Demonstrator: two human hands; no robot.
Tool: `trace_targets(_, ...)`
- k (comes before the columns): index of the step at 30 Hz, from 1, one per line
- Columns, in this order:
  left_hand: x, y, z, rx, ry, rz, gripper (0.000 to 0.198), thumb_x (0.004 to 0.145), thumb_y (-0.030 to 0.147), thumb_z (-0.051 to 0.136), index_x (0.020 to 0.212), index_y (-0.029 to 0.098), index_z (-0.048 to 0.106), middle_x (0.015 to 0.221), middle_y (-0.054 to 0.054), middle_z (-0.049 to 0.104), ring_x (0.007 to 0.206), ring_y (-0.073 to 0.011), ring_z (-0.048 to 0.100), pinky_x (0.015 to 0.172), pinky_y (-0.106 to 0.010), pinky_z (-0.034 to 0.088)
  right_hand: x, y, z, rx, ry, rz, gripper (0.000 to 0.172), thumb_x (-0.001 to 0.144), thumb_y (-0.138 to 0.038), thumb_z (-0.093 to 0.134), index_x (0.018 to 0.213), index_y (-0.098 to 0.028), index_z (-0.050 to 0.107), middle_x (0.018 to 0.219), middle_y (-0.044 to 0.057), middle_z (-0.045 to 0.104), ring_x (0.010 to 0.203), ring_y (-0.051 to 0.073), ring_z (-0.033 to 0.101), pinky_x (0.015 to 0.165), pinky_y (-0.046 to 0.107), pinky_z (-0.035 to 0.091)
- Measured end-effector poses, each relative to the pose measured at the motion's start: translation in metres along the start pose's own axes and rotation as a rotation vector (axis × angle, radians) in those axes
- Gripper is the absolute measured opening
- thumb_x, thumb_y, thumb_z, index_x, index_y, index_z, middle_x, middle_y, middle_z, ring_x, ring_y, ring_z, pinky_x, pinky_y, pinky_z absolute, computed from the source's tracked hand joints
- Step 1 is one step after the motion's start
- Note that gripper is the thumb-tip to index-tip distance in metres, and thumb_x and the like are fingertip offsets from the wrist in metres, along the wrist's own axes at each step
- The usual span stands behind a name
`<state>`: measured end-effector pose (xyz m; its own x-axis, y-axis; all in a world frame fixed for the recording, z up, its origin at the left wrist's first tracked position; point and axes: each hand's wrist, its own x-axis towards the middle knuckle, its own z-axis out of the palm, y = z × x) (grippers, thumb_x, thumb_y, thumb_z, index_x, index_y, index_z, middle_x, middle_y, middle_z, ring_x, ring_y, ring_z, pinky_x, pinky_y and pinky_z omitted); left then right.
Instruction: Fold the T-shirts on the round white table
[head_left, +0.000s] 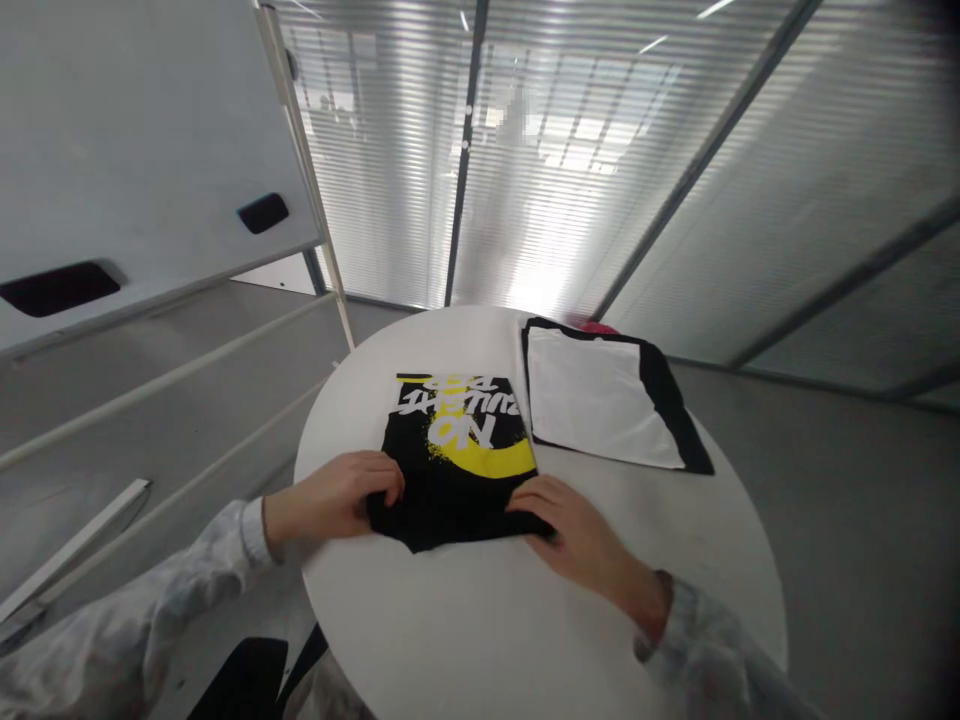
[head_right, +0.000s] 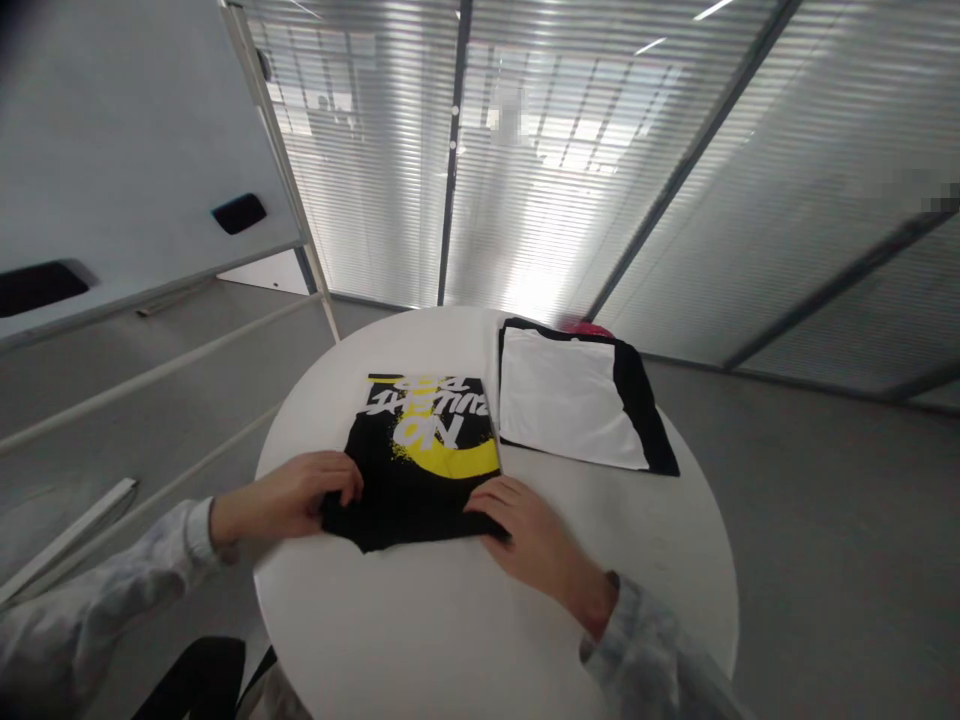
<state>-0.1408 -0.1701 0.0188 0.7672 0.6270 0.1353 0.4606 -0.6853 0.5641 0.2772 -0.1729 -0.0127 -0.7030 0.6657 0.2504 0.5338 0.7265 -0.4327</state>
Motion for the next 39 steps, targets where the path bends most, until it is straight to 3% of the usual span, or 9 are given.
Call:
trace_targets(3, -0.015, 0.015, 0.006, -0.016, -0.017, 0.026, 0.011, 0.092, 0.025, 0.076, 0.101, 0.028, 0.071, 0.122, -0.008, 0.080, 0.110, -0.0263, 0.077, 0.101, -0.040, 0.060, -0.020, -0.015, 0.001, -0.022, -0.017, -0.026, 0.040, 0.095, -0.016, 0.070, 0.132, -0.029, 0.075, 0.133, 0.008, 0.079, 0.123, 0.028, 0.075, 0.109, 0.050, 0.063)
trace_targets(8, -0.008, 0.031, -0.021, -0.089, -0.051, 0.018, 0.015, 0.102, 0.043, 0.074, 0.098, 0.030, 0.080, 0.109, -0.008, 0.084, 0.098, -0.0254, 0.081, 0.095, -0.039, 0.064, -0.018, -0.033, -0.026, -0.002, -0.094, -0.156, 0.040, 0.096, -0.036, 0.076, 0.135, -0.029, 0.075, 0.133, 0.010, 0.080, 0.121, 0.032, 0.076, 0.106, 0.053, 0.063)
trace_targets(11, 0.022, 0.023, -0.025, 0.009, 0.124, -0.067, 0.027, 0.112, 0.044, 0.058, 0.117, 0.030, 0.080, 0.126, -0.009, 0.083, 0.116, -0.0262, 0.079, 0.108, -0.042, 0.062, 0.015, -0.030, -0.033, 0.016, -0.042, -0.107, 0.035, 0.104, -0.036, 0.067, 0.137, -0.029, 0.074, 0.134, 0.009, 0.080, 0.121, 0.030, 0.076, 0.109, 0.052, 0.061)
trace_targets(14, 0.066, 0.002, -0.011, 0.239, 0.313, -0.173, 0.043, 0.114, 0.049, 0.051, 0.145, 0.025, 0.069, 0.162, -0.013, 0.064, 0.150, -0.0321, 0.061, 0.128, -0.054, 0.049, 0.069, -0.017, -0.019, -0.055, 0.149, 0.099, 0.047, 0.110, -0.033, 0.052, 0.156, -0.027, 0.062, 0.155, 0.012, 0.069, 0.144, 0.031, 0.064, 0.126, 0.055, 0.051)
trace_targets(19, 0.114, -0.042, 0.033, 0.379, 0.323, -0.247, 0.062, 0.115, 0.044, 0.041, 0.170, 0.015, 0.046, 0.179, -0.017, 0.042, 0.169, -0.0304, 0.038, 0.139, -0.053, 0.033, 0.139, 0.014, 0.033, -0.195, 0.105, 0.232, 0.066, 0.110, -0.033, 0.044, 0.173, -0.010, 0.041, 0.178, 0.020, 0.042, 0.168, 0.031, 0.037, 0.139, 0.053, 0.031)
trace_targets(24, 0.103, -0.060, 0.047, 0.403, 0.293, -0.338, 0.071, 0.114, 0.060, 0.041, 0.173, 0.021, 0.045, 0.182, -0.011, 0.039, 0.171, -0.0339, 0.032, 0.140, -0.057, 0.028, 0.143, 0.037, 0.055, -0.300, 0.020, 0.264, 0.073, 0.114, -0.054, 0.042, 0.176, -0.015, 0.037, 0.185, 0.013, 0.030, 0.172, 0.032, 0.027, 0.141, 0.053, 0.023)
trace_targets(29, 0.097, -0.061, 0.042, 0.392, 0.295, -0.394, 0.081, 0.111, 0.070, 0.041, 0.175, 0.019, 0.042, 0.182, -0.010, 0.037, 0.171, -0.0367, 0.032, 0.140, -0.056, 0.028, 0.144, 0.053, 0.050, -0.357, 0.077, 0.423, 0.092, 0.111, -0.071, 0.040, 0.174, -0.004, 0.037, 0.183, 0.022, 0.032, 0.171, 0.036, 0.028, 0.140, 0.049, 0.024)
trace_targets(35, 0.098, -0.086, 0.038, 0.384, 0.386, -0.525, 0.086, 0.110, 0.072, 0.040, 0.175, 0.015, 0.041, 0.180, -0.017, 0.039, 0.169, -0.0373, 0.035, 0.139, -0.057, 0.027, 0.150, 0.056, 0.056, -0.397, 0.128, 0.509, 0.092, 0.112, -0.068, 0.037, 0.171, 0.003, 0.037, 0.180, 0.028, 0.035, 0.169, 0.038, 0.032, 0.138, 0.051, 0.023)
trace_targets(39, 0.089, -0.104, 0.022, 0.369, 0.410, -0.516, 0.074, 0.111, 0.064, 0.044, 0.166, 0.016, 0.052, 0.175, -0.018, 0.049, 0.164, -0.0367, 0.043, 0.137, -0.057, 0.031, 0.151, 0.051, 0.050, -0.406, 0.152, 0.481, 0.075, 0.114, -0.054, 0.035, 0.169, -0.002, 0.042, 0.174, 0.027, 0.045, 0.163, 0.039, 0.041, 0.135, 0.056, 0.026)
